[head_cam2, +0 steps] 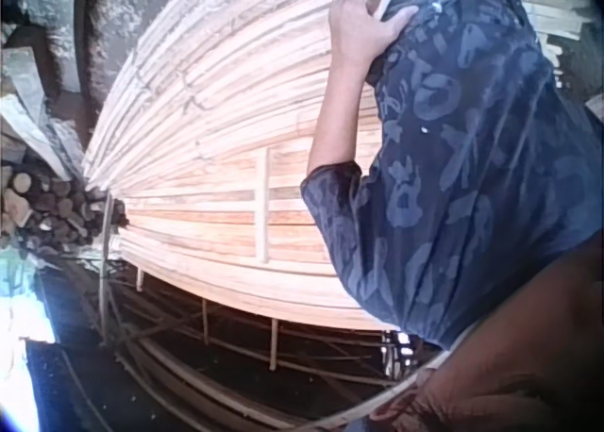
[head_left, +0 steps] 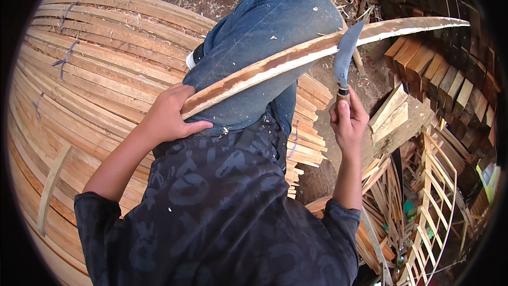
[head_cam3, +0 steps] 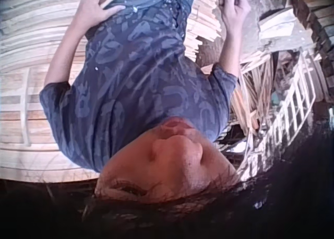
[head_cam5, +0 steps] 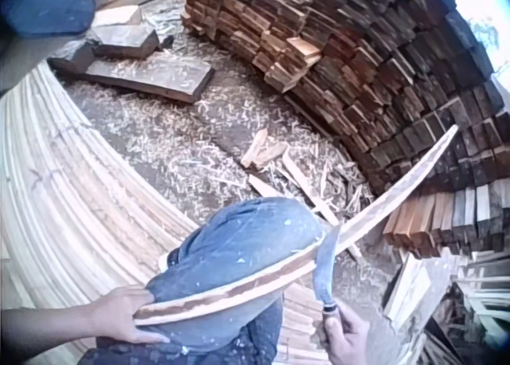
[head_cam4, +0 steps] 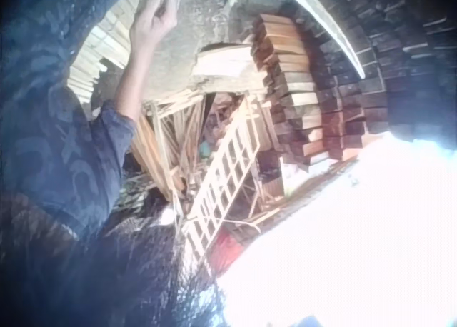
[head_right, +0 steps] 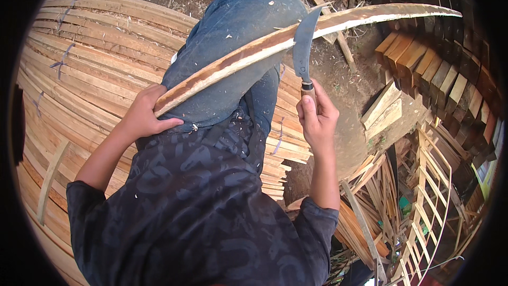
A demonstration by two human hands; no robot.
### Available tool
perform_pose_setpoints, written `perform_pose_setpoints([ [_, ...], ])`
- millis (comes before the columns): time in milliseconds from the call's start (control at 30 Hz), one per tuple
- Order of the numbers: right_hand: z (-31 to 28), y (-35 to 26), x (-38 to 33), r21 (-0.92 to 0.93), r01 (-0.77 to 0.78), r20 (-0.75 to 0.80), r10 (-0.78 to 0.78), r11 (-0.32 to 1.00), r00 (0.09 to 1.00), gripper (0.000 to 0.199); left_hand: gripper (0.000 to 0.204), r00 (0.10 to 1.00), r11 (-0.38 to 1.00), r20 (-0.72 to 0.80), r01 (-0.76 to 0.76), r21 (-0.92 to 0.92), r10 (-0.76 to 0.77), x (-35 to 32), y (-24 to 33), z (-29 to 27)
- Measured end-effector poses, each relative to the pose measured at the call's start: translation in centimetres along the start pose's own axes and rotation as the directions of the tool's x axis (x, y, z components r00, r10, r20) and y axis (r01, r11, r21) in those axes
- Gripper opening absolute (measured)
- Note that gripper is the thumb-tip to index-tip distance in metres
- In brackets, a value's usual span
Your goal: The person sits on the ground and uses a curved knife to shave a long, thin piece of wood held between their legs. They repeatedly scrape the blade along the wood's surface to remove thin layers, creating wood shavings.
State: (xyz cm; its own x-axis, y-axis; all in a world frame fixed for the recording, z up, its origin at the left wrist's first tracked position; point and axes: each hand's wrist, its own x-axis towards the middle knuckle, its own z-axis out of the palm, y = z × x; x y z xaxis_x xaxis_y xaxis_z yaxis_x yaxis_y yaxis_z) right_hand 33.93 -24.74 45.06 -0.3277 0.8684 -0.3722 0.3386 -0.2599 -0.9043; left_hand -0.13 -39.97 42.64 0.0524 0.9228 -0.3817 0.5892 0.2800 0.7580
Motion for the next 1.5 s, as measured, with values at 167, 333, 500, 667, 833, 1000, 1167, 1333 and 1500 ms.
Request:
perform_pose_setpoints([
  [167,-2.1,-1.5,0.8,0.18,0.131,-0.082,-0.118,0.975,0.99,0.038,0.06,0.997,0.996,0.075,0.018,-0.085,-0.011,-0.1,-1.3,0.0],
  [333,1.2,-1.0,0.0,0.112,-0.11,0.067,0.103,0.988,0.992,0.039,0.064,0.981,0.993,0.181,0.083,-0.081,-0.068,0.4,-0.4,-1.0],
  [500,-1.7,-1.8,1.9,0.311,0.095,-0.057,-0.081,0.946,0.995,0.039,0.063,0.989,0.994,0.141,0.049,-0.103,-0.034,0.5,-1.0,-0.4],
  [667,-1.2,-0.5,1.2,0.367,-0.067,-0.02,0.08,0.928,0.997,0.038,0.061,0.989,0.992,0.144,0.049,-0.117,-0.032,0.1,-1.2,-0.3],
  [833,0.4,-0.9,0.8,-0.121,-0.03,0.155,0.049,0.992,0.987,0.036,0.061,0.988,0.992,0.153,0.045,-0.118,-0.027,0.6,-1.0,-0.5],
  [1000,-2.4,-1.7,2.4,0.302,0.104,-0.004,-0.108,0.948,0.994,0.037,0.061,0.99,0.992,0.135,0.044,-0.114,-0.028,0.1,-1.4,-0.2],
  [1167,0.8,-0.7,1.3,0.009,-0.032,0.166,0.03,0.999,0.986,0.039,0.064,0.984,0.994,0.174,0.059,-0.094,-0.042,0.6,-0.7,-0.7],
  [1333,0.9,-1.7,2.4,0.118,0.088,0.005,-0.089,0.989,0.996,0.039,0.063,0.987,0.994,0.156,0.056,-0.09,-0.042,0.6,-0.8,-0.6],
  [1500,-0.6,-1.9,2.3,-0.014,0.095,0.113,-0.093,0.995,0.989,0.043,0.059,0.988,0.991,0.151,0.047,-0.124,-0.028,0.2,-1.2,-0.6],
])
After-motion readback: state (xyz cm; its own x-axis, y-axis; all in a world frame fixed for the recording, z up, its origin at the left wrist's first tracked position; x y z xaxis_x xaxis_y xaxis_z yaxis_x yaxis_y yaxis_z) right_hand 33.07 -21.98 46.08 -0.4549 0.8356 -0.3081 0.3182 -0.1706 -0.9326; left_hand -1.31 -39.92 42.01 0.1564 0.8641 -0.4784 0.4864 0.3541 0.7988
